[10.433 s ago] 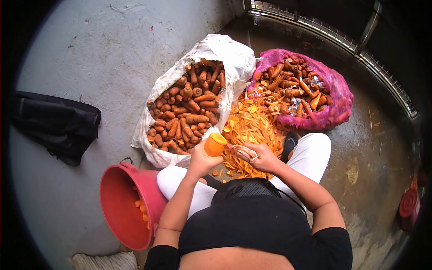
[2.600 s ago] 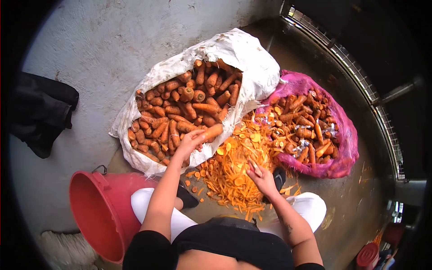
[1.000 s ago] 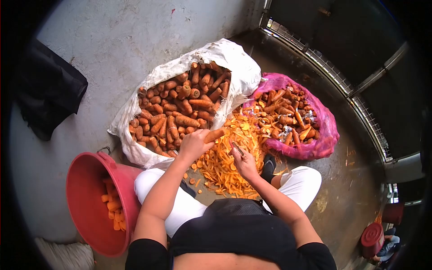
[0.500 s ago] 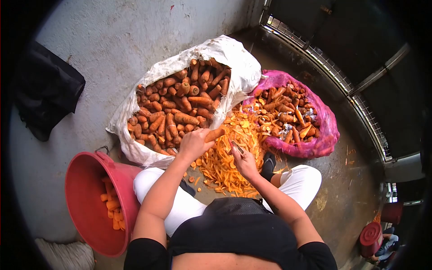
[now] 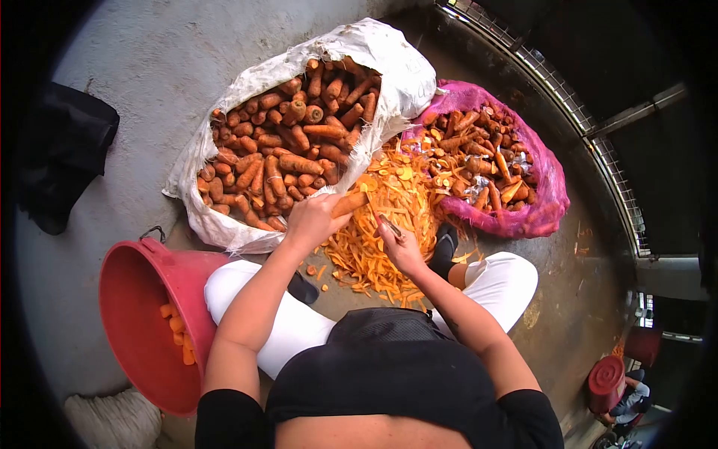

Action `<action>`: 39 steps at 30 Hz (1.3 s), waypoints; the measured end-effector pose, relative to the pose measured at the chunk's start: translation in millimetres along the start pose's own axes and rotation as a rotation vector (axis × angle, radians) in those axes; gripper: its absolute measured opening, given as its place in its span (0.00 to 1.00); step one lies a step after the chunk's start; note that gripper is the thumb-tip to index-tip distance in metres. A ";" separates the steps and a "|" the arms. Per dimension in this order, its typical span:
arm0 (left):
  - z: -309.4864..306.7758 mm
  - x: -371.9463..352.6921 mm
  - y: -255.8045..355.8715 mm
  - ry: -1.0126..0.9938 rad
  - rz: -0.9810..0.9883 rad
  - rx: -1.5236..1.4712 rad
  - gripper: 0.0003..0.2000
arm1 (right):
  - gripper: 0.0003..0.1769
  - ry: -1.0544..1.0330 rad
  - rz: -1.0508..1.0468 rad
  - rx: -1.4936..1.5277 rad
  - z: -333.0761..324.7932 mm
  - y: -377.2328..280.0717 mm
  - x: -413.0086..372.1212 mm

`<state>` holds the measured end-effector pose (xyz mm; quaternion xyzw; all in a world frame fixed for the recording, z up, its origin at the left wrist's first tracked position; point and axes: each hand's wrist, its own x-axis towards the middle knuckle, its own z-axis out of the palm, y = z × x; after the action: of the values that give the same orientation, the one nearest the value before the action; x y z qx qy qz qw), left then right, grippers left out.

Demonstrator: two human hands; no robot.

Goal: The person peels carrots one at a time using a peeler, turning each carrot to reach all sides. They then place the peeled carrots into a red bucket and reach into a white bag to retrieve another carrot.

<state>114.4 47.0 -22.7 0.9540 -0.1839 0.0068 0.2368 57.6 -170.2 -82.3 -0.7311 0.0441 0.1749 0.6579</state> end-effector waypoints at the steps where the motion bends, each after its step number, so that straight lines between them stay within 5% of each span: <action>1: 0.6 1.0 3.1 0.037 -0.047 -0.125 0.17 | 0.20 -0.005 0.029 0.023 1.2 1.8 0.5; 4: -8.4 7.0 10.3 0.142 -0.151 -0.382 0.17 | 0.25 -0.063 0.171 -0.395 -6.3 73.4 12.6; 8: -19.7 22.2 -2.0 0.219 -0.175 -0.444 0.16 | 0.29 0.040 -0.070 -0.566 -14.9 149.6 8.3; 9: -20.0 23.1 0.7 0.142 -0.293 -0.613 0.16 | 0.26 0.005 0.124 -0.592 -20.2 135.6 16.5; 18: 4.0 18.4 -28.7 -0.155 -0.829 -1.311 0.26 | 0.16 0.056 0.397 -0.783 -39.4 126.5 84.8; 22: 9.0 17.9 -30.9 -0.187 -0.929 -1.477 0.24 | 0.13 0.087 0.328 -0.800 -39.8 143.2 98.1; 27: 15.9 18.3 -34.2 -0.205 -0.953 -1.462 0.19 | 0.25 0.228 0.234 -0.954 -47.8 152.7 104.3; 32: 15.2 22.7 -21.4 -0.265 -0.905 -1.492 0.19 | 0.30 0.093 0.100 -0.730 -68.9 81.9 91.5; 36: 26.5 16.0 -11.7 -0.280 -0.896 -1.582 0.19 | 0.36 -0.232 0.066 -0.516 -88.4 0.9 75.3; 39: 26.7 10.7 -2.6 -0.282 -0.882 -1.651 0.17 | 0.27 -0.306 -0.040 -0.297 -88.3 -51.1 51.2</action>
<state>123.3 33.3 -46.5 0.4604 0.2197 -0.3309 0.7939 138.0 -241.4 -43.5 -0.7856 -0.0970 0.2754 0.5455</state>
